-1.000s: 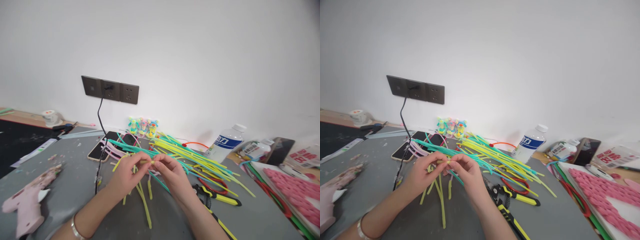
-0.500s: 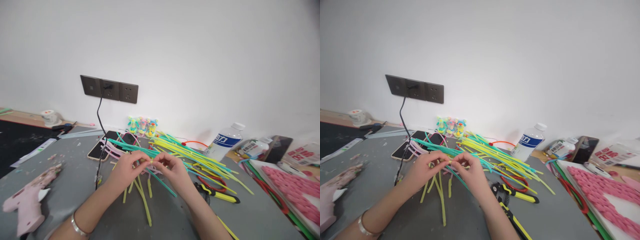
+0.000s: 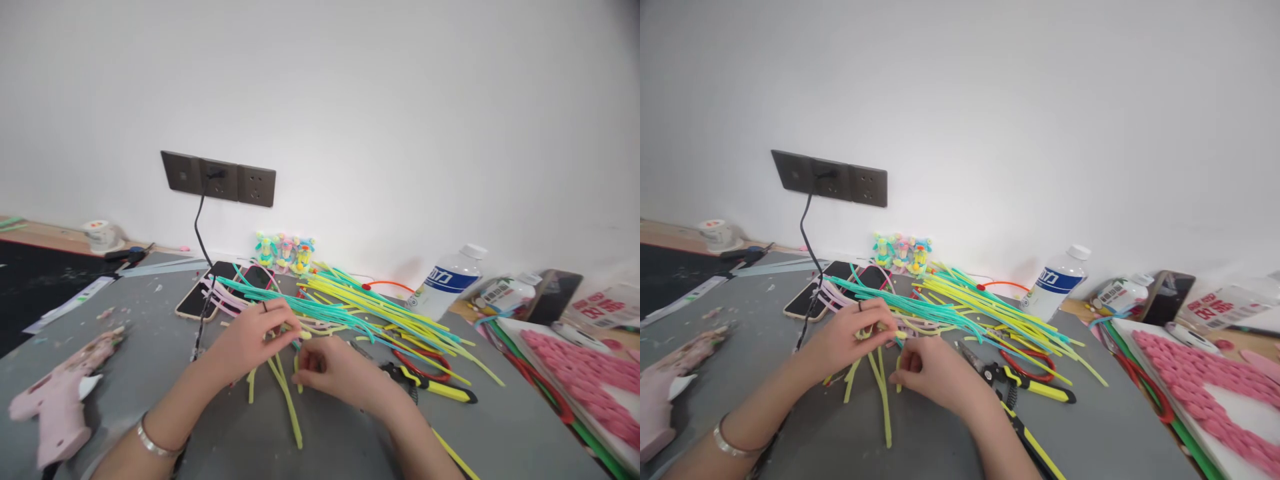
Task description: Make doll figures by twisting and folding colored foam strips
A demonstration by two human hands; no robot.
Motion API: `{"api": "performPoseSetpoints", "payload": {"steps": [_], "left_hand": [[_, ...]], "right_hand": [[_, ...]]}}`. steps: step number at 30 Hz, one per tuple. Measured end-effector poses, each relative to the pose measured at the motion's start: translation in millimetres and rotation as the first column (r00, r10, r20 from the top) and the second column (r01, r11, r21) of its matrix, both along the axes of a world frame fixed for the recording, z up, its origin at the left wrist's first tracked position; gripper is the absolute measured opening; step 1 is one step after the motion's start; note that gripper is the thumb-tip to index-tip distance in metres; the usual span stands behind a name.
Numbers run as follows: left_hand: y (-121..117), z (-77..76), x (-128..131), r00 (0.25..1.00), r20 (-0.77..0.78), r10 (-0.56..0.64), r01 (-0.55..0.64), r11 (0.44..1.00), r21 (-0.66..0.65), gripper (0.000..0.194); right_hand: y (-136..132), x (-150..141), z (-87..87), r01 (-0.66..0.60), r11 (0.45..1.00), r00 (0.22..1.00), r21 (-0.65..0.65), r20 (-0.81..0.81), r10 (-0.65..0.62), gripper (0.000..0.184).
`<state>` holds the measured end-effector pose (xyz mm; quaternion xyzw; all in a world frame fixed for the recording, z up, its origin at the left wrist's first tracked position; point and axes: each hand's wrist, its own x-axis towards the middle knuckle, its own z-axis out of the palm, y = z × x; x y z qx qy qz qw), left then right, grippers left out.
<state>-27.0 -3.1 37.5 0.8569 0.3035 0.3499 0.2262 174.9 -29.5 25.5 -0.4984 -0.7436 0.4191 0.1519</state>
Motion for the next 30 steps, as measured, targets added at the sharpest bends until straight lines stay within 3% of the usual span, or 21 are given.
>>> {"api": "performPoseSetpoints", "payload": {"steps": [6,13,16,20,22,25,30], "left_hand": [[-0.2,0.9,3.2,0.982,0.143,0.126,-0.128,0.992,0.003,0.010],[1.5,-2.4,6.9,0.947,0.278,0.160,-0.103,0.973,-0.208,0.010],[1.2,-3.5,7.3,0.934,0.307,0.183,-0.091,0.952,-0.292,0.012],[1.3,-3.4,6.2,0.917,0.335,0.218,-0.101,0.937,-0.335,0.017],[1.6,-3.0,5.9,0.918,0.334,0.212,-0.088,0.932,-0.350,0.020],[2.2,-3.6,6.9,0.926,0.339,0.167,-0.024,0.921,-0.388,0.023],[1.7,-6.8,9.5,0.939,0.313,0.143,0.023,0.881,-0.472,0.015]], "right_hand": [[-7.6,-15.0,5.7,0.011,0.991,0.989,0.130,0.146,-0.030,0.011],[-9.4,-20.2,3.4,0.016,0.987,0.992,0.158,0.120,-0.035,0.012],[-8.7,-20.1,0.1,0.046,0.993,0.994,0.106,0.093,-0.056,0.014],[4.7,-1.9,0.9,0.122,0.993,0.989,0.000,-0.079,-0.122,0.010],[13.6,10.7,5.8,0.212,0.977,0.960,-0.020,-0.183,-0.212,0.006],[22.1,23.8,16.0,0.315,0.945,0.882,-0.089,-0.340,-0.326,0.016],[21.6,25.3,24.1,0.278,0.943,0.786,-0.182,-0.521,-0.332,0.029]]}}
